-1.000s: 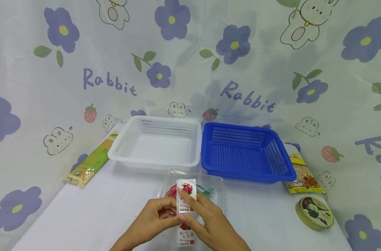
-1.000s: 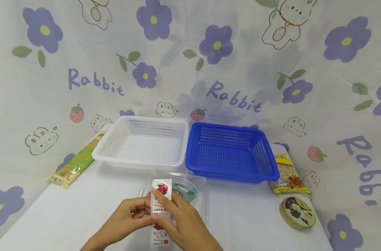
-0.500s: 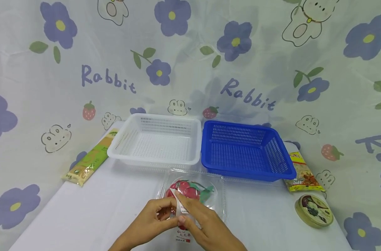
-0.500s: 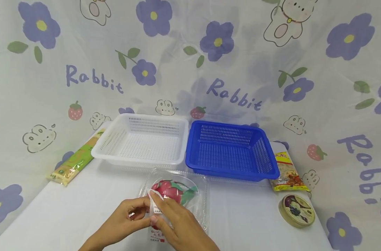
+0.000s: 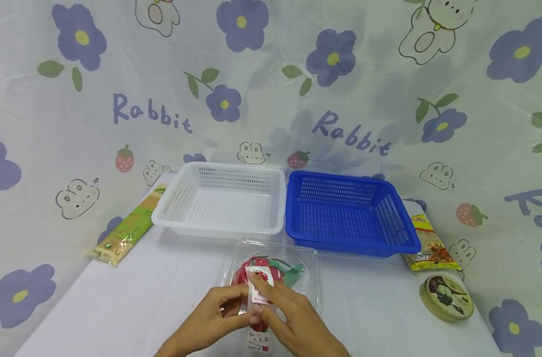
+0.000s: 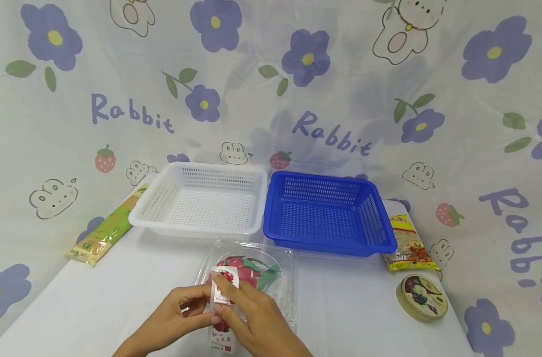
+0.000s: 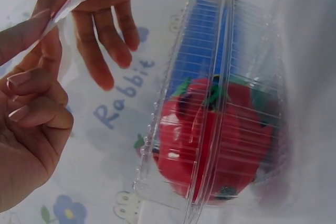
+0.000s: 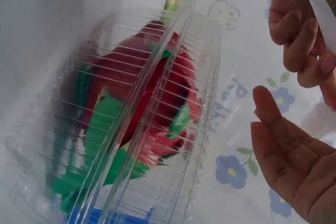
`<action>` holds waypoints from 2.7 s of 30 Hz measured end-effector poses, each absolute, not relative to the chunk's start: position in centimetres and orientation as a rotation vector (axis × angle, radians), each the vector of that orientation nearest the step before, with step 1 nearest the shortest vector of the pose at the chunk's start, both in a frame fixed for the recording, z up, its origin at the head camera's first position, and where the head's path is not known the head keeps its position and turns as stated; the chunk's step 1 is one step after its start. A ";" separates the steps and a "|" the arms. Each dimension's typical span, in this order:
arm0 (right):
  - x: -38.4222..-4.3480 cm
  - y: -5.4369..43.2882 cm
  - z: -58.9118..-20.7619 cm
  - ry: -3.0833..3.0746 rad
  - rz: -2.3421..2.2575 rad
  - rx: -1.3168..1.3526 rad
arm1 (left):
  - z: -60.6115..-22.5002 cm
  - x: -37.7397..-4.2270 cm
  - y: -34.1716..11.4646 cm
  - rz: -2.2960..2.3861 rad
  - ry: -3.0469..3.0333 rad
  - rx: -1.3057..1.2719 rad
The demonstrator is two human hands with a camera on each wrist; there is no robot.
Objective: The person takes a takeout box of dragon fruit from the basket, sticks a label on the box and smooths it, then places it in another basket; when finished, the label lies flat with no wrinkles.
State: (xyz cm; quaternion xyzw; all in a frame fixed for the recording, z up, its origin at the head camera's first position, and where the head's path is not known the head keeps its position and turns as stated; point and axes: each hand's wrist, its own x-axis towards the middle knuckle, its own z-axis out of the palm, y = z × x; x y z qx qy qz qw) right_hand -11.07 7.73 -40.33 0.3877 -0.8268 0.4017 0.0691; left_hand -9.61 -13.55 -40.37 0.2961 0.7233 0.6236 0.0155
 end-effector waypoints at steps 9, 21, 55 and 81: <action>-11.8 7.9 -40.2 -2.277 1.190 1.115 | -40.9 -9.4 -13.7 1.914 2.187 0.894; -14.0 9.3 -39.5 -2.225 1.083 0.898 | -42.2 -9.3 -16.3 1.973 2.091 0.842; -20.0 10.9 -45.5 -2.066 0.035 1.049 | -48.2 -18.4 -25.9 1.442 2.476 -0.241; -19.6 11.3 -46.1 -2.369 0.187 1.158 | -43.8 -11.1 -16.8 1.496 3.118 -0.020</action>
